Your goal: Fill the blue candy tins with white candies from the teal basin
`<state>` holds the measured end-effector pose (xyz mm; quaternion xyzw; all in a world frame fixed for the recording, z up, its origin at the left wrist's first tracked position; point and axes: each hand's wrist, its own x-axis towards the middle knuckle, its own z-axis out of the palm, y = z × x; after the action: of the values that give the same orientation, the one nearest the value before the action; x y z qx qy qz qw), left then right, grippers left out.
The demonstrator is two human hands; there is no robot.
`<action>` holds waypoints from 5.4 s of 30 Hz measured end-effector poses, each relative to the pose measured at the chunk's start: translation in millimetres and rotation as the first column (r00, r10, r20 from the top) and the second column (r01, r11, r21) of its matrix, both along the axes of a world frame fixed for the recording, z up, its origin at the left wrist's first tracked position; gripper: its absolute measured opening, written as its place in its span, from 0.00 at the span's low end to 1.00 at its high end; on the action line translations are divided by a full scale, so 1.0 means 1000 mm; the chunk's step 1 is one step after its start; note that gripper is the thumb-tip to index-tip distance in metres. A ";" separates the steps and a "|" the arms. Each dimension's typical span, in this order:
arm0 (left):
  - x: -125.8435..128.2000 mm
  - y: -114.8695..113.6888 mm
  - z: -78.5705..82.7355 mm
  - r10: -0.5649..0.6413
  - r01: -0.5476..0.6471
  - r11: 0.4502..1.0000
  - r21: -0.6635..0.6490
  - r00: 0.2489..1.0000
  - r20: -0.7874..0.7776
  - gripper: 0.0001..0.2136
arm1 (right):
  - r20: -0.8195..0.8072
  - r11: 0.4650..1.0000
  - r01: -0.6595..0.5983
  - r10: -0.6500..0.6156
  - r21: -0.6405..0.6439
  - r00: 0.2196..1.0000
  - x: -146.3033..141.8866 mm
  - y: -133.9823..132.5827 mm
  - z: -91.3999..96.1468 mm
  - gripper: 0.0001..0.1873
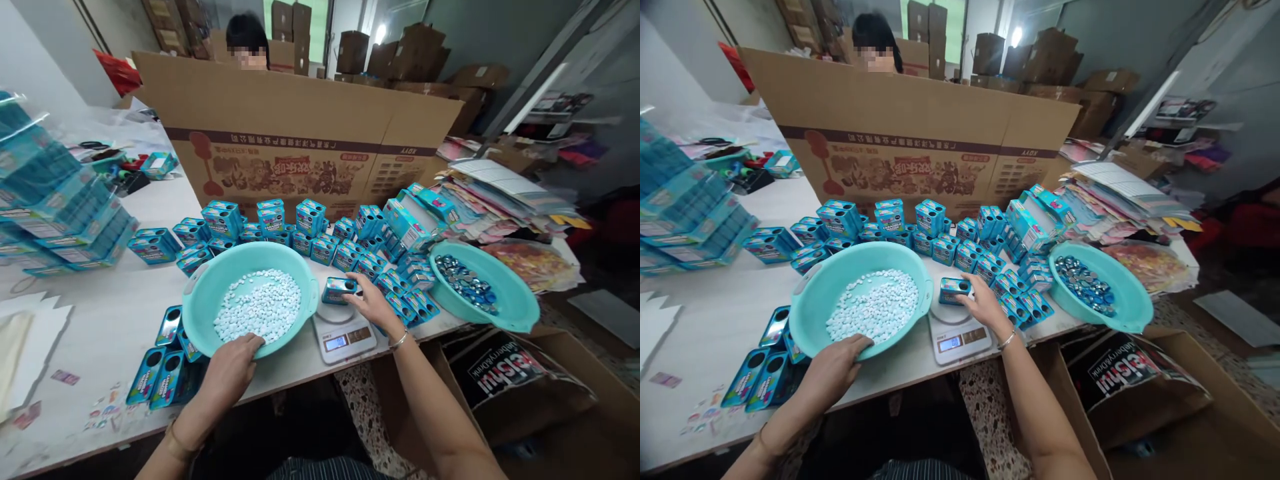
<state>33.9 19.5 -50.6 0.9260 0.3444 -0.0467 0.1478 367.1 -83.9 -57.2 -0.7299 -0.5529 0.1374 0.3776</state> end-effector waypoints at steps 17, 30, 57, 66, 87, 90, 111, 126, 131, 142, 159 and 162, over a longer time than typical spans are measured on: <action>-0.026 -0.021 -0.039 0.094 -0.404 0.868 0.290 0.706 0.702 0.37 | 0.089 0.501 -0.410 0.709 -0.762 0.699 -0.131 0.158 0.025 0.35; -0.020 -0.026 -0.052 0.141 -0.462 0.865 0.197 0.599 0.788 0.38 | -0.380 0.610 -0.513 0.346 -0.604 0.858 -0.206 0.141 -0.008 0.10; 0.102 -0.018 0.017 -0.024 -0.090 0.991 0.097 0.602 0.798 0.19 | -0.975 0.874 0.464 0.207 0.145 -0.085 -0.033 0.075 0.060 0.16; 0.223 -0.002 0.012 -0.082 0.093 0.996 -0.004 0.893 0.443 0.21 | -0.993 0.702 0.710 0.111 0.057 -0.030 -0.001 0.058 0.043 0.15; 0.225 -0.008 0.006 -0.014 0.022 1.000 -0.011 0.893 0.450 0.14 | -0.996 0.694 0.716 0.013 0.072 0.088 -0.008 0.068 0.035 0.18; 0.225 -0.008 0.009 -0.020 0.033 0.999 -0.024 0.900 0.436 0.15 | -0.996 0.745 0.666 0.082 0.037 -0.038 0.002 0.063 0.040 0.18; 0.179 0.012 0.029 -0.043 0.018 0.998 0.057 0.877 0.478 0.23 | -0.915 0.743 0.666 0.309 0.064 -0.258 0.015 0.026 0.050 0.17; 0.207 0.000 0.019 -0.037 0.035 0.999 0.013 0.923 0.383 0.23 | -0.996 0.692 0.720 0.087 0.060 -0.001 -0.008 0.061 0.039 0.18; 0.216 -0.003 0.018 -0.021 0.038 0.998 -0.041 0.934 0.357 0.17 | -0.996 0.641 0.764 -0.003 0.068 0.091 -0.013 0.068 0.033 0.16; 0.217 -0.002 0.018 -0.002 0.026 0.998 -0.058 0.929 0.371 0.16 | -0.997 0.653 0.754 0.028 0.076 0.076 -0.008 0.070 0.030 0.15; 0.185 0.009 0.023 -0.044 0.028 0.999 0.043 0.896 0.442 0.25 | -0.926 0.721 0.684 0.324 0.111 -0.191 0.030 0.031 0.044 0.15; 0.180 0.009 0.024 -0.048 0.026 0.998 0.055 0.894 0.446 0.24 | -0.929 0.720 0.683 0.327 0.124 -0.175 0.032 0.029 0.043 0.15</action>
<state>214.3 28.8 -26.8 0.9216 0.2847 0.1726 0.1997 398.7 -54.8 -13.9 -0.2589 0.0533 0.3739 0.8890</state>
